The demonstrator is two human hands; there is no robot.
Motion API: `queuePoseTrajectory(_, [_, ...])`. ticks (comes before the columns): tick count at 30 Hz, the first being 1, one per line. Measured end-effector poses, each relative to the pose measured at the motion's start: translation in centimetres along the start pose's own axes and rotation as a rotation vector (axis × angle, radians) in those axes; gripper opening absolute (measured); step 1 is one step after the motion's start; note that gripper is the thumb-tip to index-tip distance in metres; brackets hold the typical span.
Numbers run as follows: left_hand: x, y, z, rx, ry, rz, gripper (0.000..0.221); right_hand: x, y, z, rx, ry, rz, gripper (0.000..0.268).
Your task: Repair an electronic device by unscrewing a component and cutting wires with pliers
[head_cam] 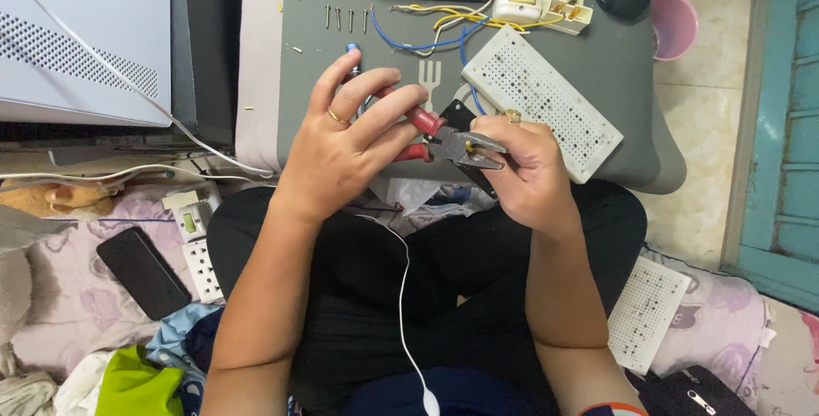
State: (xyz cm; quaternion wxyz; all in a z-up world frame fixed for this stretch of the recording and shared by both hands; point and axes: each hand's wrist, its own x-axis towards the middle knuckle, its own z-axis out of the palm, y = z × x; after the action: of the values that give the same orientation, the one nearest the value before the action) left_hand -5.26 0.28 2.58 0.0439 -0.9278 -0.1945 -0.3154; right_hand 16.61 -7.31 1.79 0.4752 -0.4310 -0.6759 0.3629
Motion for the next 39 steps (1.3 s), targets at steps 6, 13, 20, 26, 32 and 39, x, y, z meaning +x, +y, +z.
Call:
queuePoseTrajectory(6, [0.3, 0.2, -0.2, -0.054, 0.053, -0.004, 0.024, 0.1, -0.4, -0.2, 0.078, -0.070, 0.030, 0.028])
queuePoseTrajectory(13, [-0.3, 0.3, 0.0, -0.120, 0.095, -0.009, 0.023, -0.6, 0.7, -0.5, 0.031, -0.089, 0.060, 0.024])
queuePoseTrajectory(20, [-0.4, 0.0, 0.7, -0.144, 0.092, -0.092, 0.028, 0.9, 0.0, -0.2, 0.119, -0.132, -0.002, 0.020])
queuePoseTrajectory(26, [-0.7, 0.0, 1.6, -0.110, 0.162, -0.101, 0.019, 1.3, 0.0, -0.1, 0.200, -0.117, -0.036, 0.020])
queuePoseTrajectory(32, [-0.7, 0.0, 1.8, -0.077, 0.167, -0.125, 0.021, 1.5, -0.4, -0.2, 0.152, -0.089, -0.036, 0.018])
queuePoseTrajectory(39, [-1.6, 1.3, 2.7, -0.227, 0.099, -0.271, 0.009, 0.1, -1.8, -2.2, -0.087, -0.060, 0.037, 0.015])
